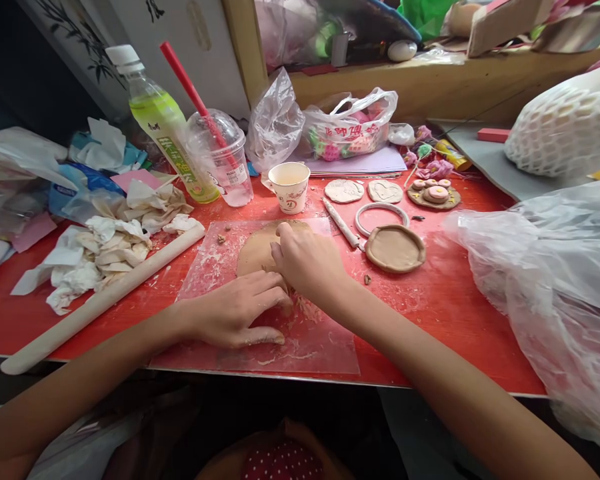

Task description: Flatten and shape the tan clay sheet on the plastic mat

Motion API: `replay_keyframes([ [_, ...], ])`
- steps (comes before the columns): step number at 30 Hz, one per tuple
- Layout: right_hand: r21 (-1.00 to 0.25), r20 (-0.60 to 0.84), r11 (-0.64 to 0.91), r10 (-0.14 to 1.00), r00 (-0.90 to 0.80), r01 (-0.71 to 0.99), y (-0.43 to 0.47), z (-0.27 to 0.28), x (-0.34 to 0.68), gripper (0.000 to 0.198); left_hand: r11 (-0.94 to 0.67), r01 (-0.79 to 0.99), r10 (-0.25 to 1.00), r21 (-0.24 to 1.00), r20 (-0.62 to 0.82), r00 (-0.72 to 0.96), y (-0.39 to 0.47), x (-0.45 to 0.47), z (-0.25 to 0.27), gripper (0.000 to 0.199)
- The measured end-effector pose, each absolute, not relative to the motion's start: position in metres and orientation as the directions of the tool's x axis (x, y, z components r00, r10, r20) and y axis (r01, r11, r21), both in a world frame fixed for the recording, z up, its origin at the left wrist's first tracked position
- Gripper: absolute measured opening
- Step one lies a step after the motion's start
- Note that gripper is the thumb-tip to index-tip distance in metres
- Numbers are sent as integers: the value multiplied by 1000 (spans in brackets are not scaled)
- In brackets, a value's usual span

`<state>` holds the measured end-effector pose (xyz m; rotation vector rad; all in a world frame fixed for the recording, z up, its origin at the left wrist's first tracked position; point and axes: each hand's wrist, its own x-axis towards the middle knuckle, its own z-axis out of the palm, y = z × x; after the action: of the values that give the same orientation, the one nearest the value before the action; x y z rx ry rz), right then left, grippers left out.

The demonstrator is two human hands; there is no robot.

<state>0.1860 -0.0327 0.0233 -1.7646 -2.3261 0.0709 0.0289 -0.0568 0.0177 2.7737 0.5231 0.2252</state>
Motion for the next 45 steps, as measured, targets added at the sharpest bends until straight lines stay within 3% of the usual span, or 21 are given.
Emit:
replay_keyframes([
  [20,-113,170,286,949,-265,952,-31,20,189,35,-799,403,430,446,-45,902,-54,30,23,24],
  [26,-115,152,266,957,-248,957,-29,20,190,38,-775,439,504,454,26,863,-47,28,21,13],
  [31,-104,107,252,964,-241,962,-28,21,191,42,-807,336,369,486,-29,929,-47,24,27,19],
  [36,-138,98,247,967,-235,959,-28,22,192,42,-827,277,308,488,-19,951,-51,26,27,11],
  [39,-266,88,239,971,-224,934,-27,22,192,37,-828,264,326,495,42,944,-50,26,24,12],
  [41,-453,59,259,963,-262,853,-25,24,192,33,-802,285,397,524,111,911,-48,24,24,11],
  [43,-693,-3,239,943,-334,680,-23,26,193,34,-769,326,506,551,212,836,-43,20,25,8],
  [45,-887,-82,118,911,-404,447,-22,29,194,39,-741,392,620,545,331,712,-37,16,26,5],
])
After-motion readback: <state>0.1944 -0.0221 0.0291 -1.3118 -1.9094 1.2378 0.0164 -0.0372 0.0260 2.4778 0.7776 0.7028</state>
